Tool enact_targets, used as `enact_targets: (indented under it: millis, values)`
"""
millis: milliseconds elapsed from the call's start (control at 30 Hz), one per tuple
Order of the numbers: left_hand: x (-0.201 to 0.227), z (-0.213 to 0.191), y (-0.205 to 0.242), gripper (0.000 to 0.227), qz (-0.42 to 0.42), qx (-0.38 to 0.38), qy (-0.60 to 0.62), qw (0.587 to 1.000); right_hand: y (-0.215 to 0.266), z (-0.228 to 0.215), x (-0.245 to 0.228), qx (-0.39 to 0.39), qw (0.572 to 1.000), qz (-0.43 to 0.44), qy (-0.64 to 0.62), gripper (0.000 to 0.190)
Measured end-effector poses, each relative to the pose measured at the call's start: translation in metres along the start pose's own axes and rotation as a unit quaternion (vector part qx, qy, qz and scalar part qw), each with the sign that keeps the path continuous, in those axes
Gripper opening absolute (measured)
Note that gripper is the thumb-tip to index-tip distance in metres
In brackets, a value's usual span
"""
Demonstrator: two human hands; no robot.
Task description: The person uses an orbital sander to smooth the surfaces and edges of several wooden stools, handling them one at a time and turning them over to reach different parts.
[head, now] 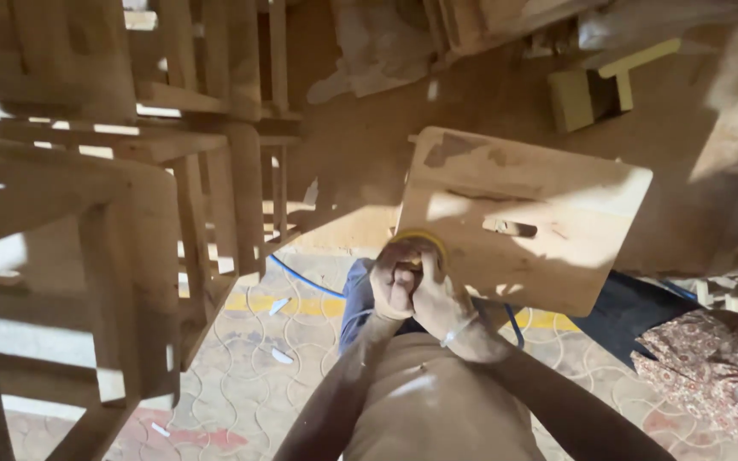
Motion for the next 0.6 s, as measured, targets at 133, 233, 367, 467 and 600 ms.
enact_targets:
  millis: [133, 233, 367, 467, 600]
  values:
    - [-0.038, 0.008, -0.045, 0.019, -0.075, 0.02, -0.056, 0.995, -0.017, -0.032, 0.042, 0.04, 0.999, 0.037, 0.001, 0.039]
    - [-0.061, 0.023, -0.081, 0.019, -0.129, -0.03, -0.047, 0.99, -0.078, -0.056, 0.075, 0.099, 0.992, 0.073, -0.025, 0.04]
    - [-0.06, 0.03, -0.09, 0.023, -0.117, -0.061, -0.039, 0.991, -0.071, -0.067, 0.06, 0.123, 0.984, 0.103, -0.075, 0.041]
    - [-0.081, 0.028, -0.093, 0.025, -0.137, -0.074, -0.016, 0.988, -0.085, -0.067, 0.066, 0.146, 0.98, 0.108, -0.08, 0.042]
    - [-0.114, 0.039, -0.119, 0.027, -0.237, -0.091, 0.018, 0.967, -0.116, -0.084, 0.083, 0.103, 0.989, 0.085, -0.062, 0.032]
Point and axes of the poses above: each hand's wrist, its own y-axis away from the middle knuckle, its own z-axis out of the palm, x = y × z, the point moved 5 cm from there along -y, towards the middle knuckle, and after that the axes turned 1 degree about -z, right-handed, at the moved point
